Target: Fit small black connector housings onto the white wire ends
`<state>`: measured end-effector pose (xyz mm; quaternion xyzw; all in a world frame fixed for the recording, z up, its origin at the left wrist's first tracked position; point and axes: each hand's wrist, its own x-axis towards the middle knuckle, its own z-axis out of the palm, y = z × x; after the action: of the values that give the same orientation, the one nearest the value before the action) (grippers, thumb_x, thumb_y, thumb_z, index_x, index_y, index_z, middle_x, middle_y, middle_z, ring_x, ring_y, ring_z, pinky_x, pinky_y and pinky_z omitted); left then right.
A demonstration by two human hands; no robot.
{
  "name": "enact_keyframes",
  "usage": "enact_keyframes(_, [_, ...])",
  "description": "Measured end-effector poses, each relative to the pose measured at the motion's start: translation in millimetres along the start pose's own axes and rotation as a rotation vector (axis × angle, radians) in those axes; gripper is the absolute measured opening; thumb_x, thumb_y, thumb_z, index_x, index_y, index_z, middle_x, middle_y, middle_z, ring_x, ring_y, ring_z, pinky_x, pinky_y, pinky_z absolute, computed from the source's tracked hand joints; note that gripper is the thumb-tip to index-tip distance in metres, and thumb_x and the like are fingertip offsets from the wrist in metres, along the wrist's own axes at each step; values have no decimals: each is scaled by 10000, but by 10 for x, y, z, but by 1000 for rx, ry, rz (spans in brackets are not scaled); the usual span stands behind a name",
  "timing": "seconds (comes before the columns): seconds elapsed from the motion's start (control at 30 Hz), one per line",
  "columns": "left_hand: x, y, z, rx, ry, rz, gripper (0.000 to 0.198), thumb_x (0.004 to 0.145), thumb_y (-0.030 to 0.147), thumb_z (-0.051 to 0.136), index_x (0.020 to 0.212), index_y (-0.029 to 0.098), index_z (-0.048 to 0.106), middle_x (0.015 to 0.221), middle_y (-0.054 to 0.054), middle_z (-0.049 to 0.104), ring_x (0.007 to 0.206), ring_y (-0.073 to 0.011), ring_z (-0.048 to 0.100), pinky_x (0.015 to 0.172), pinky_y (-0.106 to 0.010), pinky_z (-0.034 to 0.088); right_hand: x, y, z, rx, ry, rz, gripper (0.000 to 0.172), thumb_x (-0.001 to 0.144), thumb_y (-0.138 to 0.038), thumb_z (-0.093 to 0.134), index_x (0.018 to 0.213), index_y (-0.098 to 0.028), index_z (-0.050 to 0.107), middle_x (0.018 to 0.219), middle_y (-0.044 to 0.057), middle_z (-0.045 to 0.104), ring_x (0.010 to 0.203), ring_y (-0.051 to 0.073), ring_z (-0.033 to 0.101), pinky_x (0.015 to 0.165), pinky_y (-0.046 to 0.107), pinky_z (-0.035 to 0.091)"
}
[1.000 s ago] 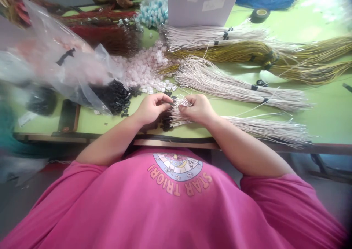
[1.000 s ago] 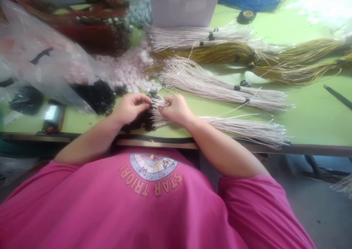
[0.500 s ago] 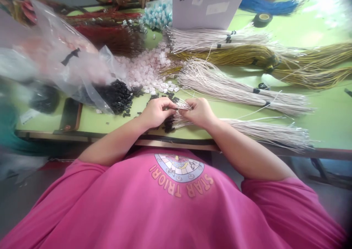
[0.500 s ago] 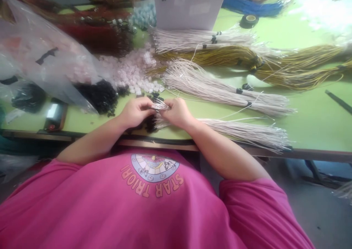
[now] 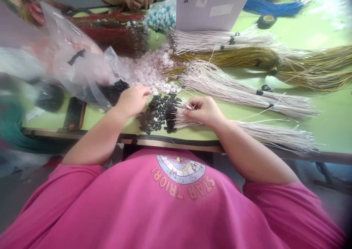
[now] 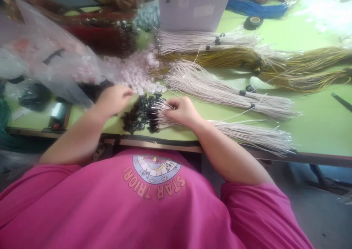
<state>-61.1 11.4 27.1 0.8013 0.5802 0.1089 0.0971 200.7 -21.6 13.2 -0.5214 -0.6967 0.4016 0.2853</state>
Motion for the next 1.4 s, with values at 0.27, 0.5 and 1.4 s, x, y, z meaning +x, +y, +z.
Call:
enact_keyframes(0.27, [151,-632,251,121,53,68,393,803,435,433,917,148,676,911,-19,664,885,-131,566,717,-274,385,-2,13,51,123,-41,86,232,655,-292,571,793,-126,658,582,-6,562,523,99,465,504,226,328])
enact_keyframes(0.5, [119,-442,190,57,-12,33,272,787,275,460,924,170,669,885,-39,606,822,-159,549,750,-300,391,8,2,85,-10,24,-10,253,710,-349,510,633,-124,597,521,-24,439,529,82,396,527,225,300])
enact_keyframes(1.4, [-61,598,300,-981,-122,-132,225,695,301,663,860,151,690,831,-34,692,744,-135,611,751,-290,484,-26,-64,70,138,7,77,219,680,-325,544,577,-133,527,498,-36,415,488,67,371,474,211,286])
